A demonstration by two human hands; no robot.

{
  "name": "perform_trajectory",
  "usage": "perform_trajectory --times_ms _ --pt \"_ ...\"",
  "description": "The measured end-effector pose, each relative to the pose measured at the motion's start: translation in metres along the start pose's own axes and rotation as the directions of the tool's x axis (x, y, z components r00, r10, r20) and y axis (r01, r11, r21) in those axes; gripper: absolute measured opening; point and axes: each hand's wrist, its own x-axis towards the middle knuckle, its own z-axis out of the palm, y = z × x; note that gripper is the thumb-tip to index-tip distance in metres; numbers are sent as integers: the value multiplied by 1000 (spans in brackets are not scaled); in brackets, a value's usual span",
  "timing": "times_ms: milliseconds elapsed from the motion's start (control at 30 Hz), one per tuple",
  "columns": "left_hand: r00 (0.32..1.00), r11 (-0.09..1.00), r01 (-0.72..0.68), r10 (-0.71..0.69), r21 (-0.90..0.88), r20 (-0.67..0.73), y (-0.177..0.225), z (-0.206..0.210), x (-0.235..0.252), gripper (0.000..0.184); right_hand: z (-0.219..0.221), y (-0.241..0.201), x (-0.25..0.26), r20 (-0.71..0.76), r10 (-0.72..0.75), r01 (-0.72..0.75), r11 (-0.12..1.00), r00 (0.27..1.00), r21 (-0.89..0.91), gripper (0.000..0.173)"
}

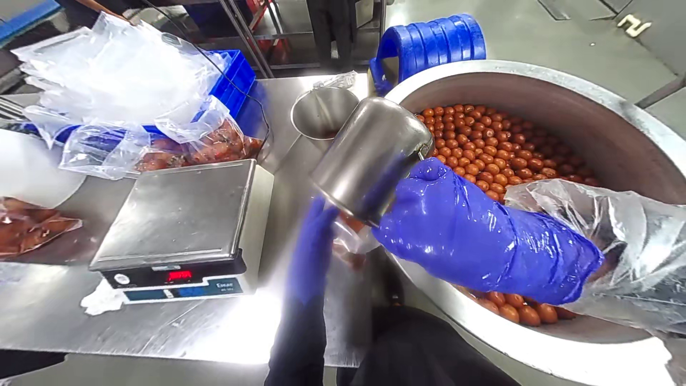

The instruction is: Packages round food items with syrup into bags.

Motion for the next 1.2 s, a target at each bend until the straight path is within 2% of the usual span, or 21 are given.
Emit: perform_trajectory --times_ms 67,133,167,200,267,333,433,500,567,633,700,767,867,967,1067,1200 --pt "999 1000 -17 17 -4 28 -3 -2 2 22 -9 4 14 -152 -28 32 999 988 25 17" --pt "998 999 -39 40 -25 55 -6 -4 3 23 -40 -2 38 -247 1 9 999 969 39 20" --pt "998 999 -31 32 -18 54 -7 -4 4 23 -72 -12 54 -182 70 -61 997 981 53 20" --pt "999 1000 -12 12 -9 43 -7 -4 5 23 -86 -18 63 -205 154 -131 984 967 120 19" --pt "999 999 38 -38 10 -4 -5 0 6 25 -89 -20 65 -302 313 -235 935 901 266 23" --pt "998 998 63 -62 26 -32 -4 1 8 26 -89 -15 57 -337 456 -316 862 824 396 25" --pt "998 998 51 -51 20 -21 -6 0 10 25 -99 -7 40 -252 682 -359 619 687 698 18" --pt "999 999 37 -37 8 0 -7 -1 12 25 -107 -4 26 -162 817 -350 404 553 845 16" --pt "1000 999 30 -30 -35 6 -7 0 11 25 -108 1 8 -49 920 -329 189 389 925 19" --pt "1000 995 23 -25 -94 -19 -4 5 11 21 -89 10 -16 19 967 -246 45 253 968 22" --pt "999 995 15 -20 -99 -42 -4 7 11 20 -55 19 -38 54 976 -117 -30 211 993 20" --pt "1000 997 5 -7 -71 -23 -8 1 12 21 -14 23 -47 124 981 -97 -110 146 989 21" --pt "1000 1000 18 -18 -2 -3 -10 -3 13 27 45 19 -45 312 946 -208 -289 85 934 18" --pt "1000 1000 23 -23 11 -1 -10 -3 14 29 97 19 -40 453 887 -278 -416 86 866 16" --pt "1000 1000 13 -13 13 2 -10 -3 13 30 141 23 -38 503 861 -429 -427 77 796 22" --pt "1000 1000 15 -15 5 17 -9 -4 13 29 166 30 -42 541 840 -626 -401 39 668 31"
